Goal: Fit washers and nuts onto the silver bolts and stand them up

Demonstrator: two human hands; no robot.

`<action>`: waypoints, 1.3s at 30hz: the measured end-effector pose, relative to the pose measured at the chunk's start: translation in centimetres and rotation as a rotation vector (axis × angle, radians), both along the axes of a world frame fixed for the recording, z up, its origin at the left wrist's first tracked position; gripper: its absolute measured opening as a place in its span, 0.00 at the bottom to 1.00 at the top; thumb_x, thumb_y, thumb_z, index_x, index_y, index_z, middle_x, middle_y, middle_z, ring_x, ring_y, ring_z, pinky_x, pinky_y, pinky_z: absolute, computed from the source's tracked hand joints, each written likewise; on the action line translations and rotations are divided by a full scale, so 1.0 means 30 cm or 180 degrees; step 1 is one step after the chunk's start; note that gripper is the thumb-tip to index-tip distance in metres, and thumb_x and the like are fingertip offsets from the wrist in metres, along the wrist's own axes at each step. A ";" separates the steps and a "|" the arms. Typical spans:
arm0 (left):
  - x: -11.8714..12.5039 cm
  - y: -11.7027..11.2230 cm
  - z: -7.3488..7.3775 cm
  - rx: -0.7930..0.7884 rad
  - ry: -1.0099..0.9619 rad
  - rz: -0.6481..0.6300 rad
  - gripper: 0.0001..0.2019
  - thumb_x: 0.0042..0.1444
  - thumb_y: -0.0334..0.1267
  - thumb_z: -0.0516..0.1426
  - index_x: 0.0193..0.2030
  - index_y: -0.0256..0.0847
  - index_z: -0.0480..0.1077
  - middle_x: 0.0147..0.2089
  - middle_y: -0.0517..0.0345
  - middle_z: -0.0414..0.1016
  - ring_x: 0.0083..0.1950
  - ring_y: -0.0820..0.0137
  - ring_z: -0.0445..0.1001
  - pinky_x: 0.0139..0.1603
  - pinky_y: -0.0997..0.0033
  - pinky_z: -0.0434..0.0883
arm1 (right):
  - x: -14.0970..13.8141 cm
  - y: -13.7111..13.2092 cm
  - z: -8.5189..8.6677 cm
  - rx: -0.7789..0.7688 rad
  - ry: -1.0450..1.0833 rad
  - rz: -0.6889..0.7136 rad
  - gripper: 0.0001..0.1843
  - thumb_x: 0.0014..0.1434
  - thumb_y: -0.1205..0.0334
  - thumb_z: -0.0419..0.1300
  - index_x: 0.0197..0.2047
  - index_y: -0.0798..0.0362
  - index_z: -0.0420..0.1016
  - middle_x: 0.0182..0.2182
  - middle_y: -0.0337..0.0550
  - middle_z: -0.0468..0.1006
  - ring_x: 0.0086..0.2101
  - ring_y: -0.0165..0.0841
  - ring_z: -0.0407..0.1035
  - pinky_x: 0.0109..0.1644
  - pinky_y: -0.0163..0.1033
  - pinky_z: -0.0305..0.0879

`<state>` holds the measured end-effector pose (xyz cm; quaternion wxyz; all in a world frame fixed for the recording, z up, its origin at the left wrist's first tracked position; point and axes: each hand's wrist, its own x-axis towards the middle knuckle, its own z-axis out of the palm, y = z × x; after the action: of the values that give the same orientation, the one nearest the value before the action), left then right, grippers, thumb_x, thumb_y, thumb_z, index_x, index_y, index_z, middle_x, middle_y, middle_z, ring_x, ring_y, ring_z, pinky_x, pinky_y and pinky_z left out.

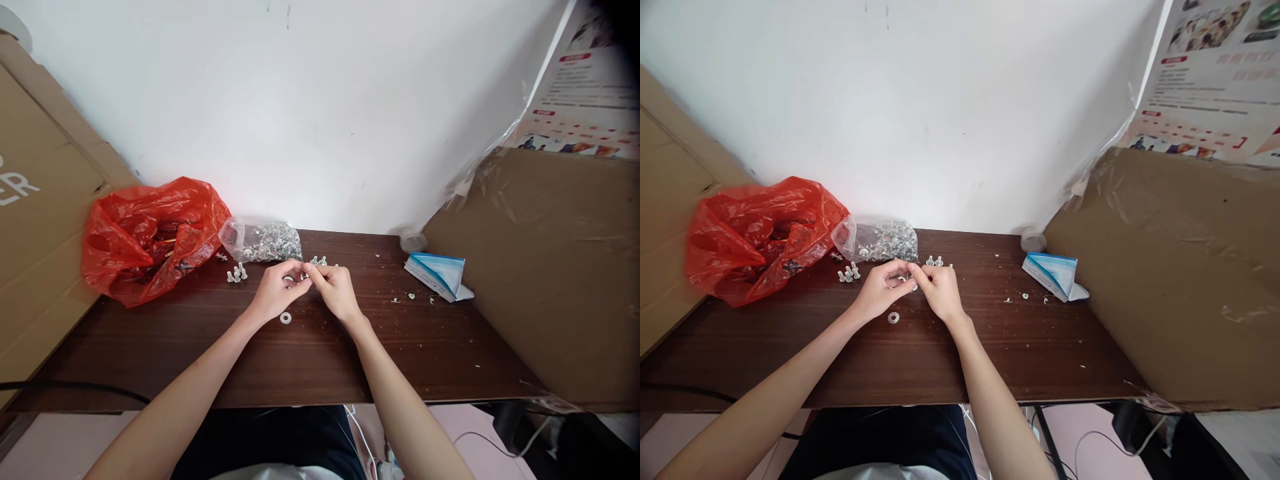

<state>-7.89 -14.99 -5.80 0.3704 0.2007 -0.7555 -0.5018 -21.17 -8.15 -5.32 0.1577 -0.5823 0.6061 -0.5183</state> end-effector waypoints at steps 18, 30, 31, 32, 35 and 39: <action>0.010 0.012 0.025 -0.0490 -0.0106 0.0163 0.11 0.60 0.41 0.52 0.37 0.37 0.71 0.39 0.53 0.71 0.37 0.71 0.71 0.30 0.76 0.72 | 0.003 0.001 -0.006 -0.0018 0.0111 -0.0087 0.29 0.65 0.45 0.44 0.18 0.55 0.53 0.16 0.35 0.55 0.20 0.24 0.49 0.26 0.33 0.45; 0.004 0.010 0.005 -0.0041 -0.0017 0.0063 0.18 0.63 0.49 0.47 0.41 0.36 0.70 0.44 0.51 0.69 0.42 0.68 0.70 0.32 0.74 0.75 | 0.004 0.006 -0.004 -0.0008 0.0097 -0.0092 0.29 0.65 0.44 0.44 0.18 0.54 0.53 0.16 0.35 0.55 0.20 0.24 0.50 0.26 0.33 0.46; 0.005 0.011 0.005 -0.0058 0.0057 0.0031 0.18 0.63 0.49 0.47 0.41 0.37 0.70 0.44 0.51 0.69 0.43 0.68 0.70 0.33 0.74 0.75 | 0.004 0.006 -0.004 -0.0010 0.0088 -0.0086 0.29 0.65 0.44 0.44 0.18 0.54 0.53 0.16 0.35 0.56 0.20 0.24 0.50 0.26 0.33 0.46; 0.006 0.011 0.006 -0.0058 0.0121 -0.0014 0.18 0.63 0.49 0.48 0.42 0.37 0.70 0.44 0.51 0.69 0.43 0.68 0.69 0.34 0.74 0.75 | 0.004 0.006 -0.004 -0.0014 0.0080 -0.0083 0.29 0.65 0.43 0.44 0.18 0.54 0.53 0.16 0.35 0.56 0.20 0.24 0.50 0.26 0.33 0.46; 0.006 0.010 0.007 0.0036 0.0084 -0.0073 0.20 0.64 0.50 0.46 0.40 0.36 0.71 0.45 0.50 0.69 0.45 0.67 0.69 0.34 0.74 0.75 | 0.004 0.006 -0.004 -0.0028 0.0086 -0.0066 0.30 0.64 0.43 0.44 0.18 0.54 0.53 0.16 0.35 0.56 0.20 0.24 0.50 0.26 0.33 0.47; 0.003 0.006 -0.001 -0.0011 0.0002 0.0089 0.20 0.64 0.51 0.46 0.42 0.37 0.71 0.44 0.50 0.70 0.46 0.66 0.70 0.37 0.71 0.74 | 0.004 0.006 -0.005 -0.0037 0.0105 -0.0057 0.30 0.64 0.42 0.44 0.18 0.54 0.54 0.15 0.36 0.56 0.20 0.25 0.51 0.26 0.34 0.47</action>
<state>-7.79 -14.80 -5.83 0.3779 0.2105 -0.7533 -0.4954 -21.05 -7.98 -5.45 0.1398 -0.5863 0.6108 -0.5135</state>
